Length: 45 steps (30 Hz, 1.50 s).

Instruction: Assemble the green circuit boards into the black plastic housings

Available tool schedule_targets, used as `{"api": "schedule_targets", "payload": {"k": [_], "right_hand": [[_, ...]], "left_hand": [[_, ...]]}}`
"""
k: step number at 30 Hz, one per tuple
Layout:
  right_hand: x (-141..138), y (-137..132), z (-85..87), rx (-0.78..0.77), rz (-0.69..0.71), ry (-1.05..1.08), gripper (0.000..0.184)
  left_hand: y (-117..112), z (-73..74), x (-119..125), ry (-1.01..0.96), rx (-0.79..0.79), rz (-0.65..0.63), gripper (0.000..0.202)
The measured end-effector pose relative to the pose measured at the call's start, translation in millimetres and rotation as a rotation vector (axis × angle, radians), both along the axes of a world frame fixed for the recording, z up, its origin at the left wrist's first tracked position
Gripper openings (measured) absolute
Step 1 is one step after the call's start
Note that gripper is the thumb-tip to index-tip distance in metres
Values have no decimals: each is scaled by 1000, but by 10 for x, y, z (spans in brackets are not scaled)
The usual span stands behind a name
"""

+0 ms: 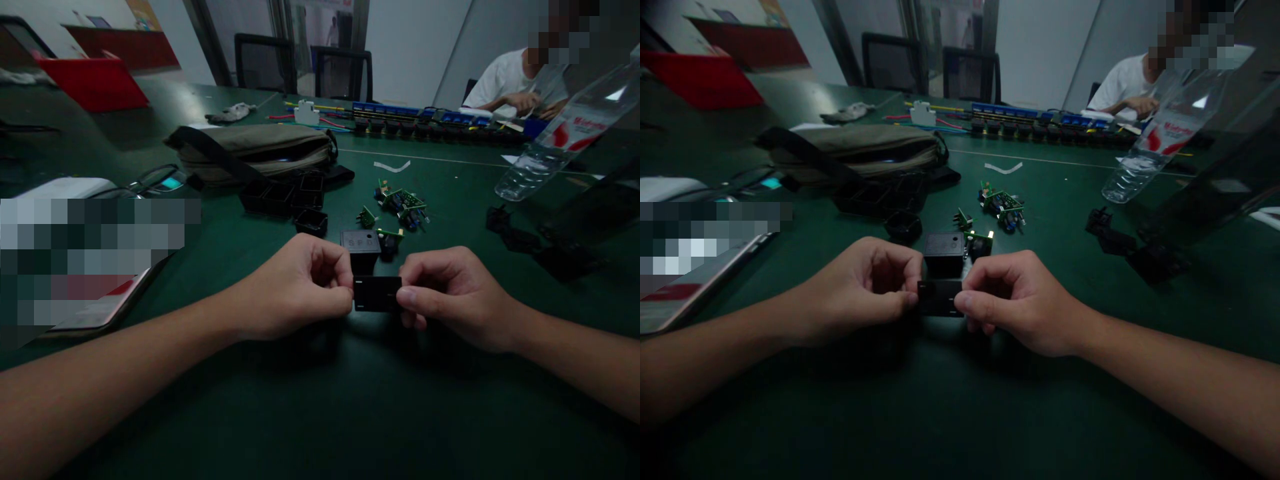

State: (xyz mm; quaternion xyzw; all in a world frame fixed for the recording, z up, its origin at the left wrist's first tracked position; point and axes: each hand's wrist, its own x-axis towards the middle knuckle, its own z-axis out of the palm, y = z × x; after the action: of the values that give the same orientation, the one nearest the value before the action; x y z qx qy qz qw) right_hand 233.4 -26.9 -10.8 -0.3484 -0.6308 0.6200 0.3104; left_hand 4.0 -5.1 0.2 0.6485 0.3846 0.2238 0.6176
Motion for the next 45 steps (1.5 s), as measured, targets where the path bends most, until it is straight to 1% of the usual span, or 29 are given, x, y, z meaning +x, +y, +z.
{"api": "schedule_targets", "payload": {"k": [7,14,19,23,27,30,33,39,45], "right_hand": [[-10,10,12,2,9,-18,22],[-24,6,35,40,7,-59,25],[-21,-4,30,102,-4,-98,26],[-11,-21,14,184,-21,-125,23],[-8,-30,8,217,-30,-137,20],[-16,-29,16,194,-40,-119,16],[-21,-21,11,121,-58,-80,17],[-4,23,-83,-9,-97,62,21],[3,38,-107,-65,-101,82,24]], "left_hand": [[-3,-6,-18,4,-11,-10,12],[-12,19,6,35,-28,17,12],[-14,23,8,62,-25,27,13],[-2,14,11,67,-12,34,14],[10,6,11,74,-18,30,14],[19,3,3,76,-26,33,15],[27,1,-4,65,-27,44,14],[33,-39,-22,-58,-55,79,17],[39,-65,-33,-126,-110,64,21]]}}
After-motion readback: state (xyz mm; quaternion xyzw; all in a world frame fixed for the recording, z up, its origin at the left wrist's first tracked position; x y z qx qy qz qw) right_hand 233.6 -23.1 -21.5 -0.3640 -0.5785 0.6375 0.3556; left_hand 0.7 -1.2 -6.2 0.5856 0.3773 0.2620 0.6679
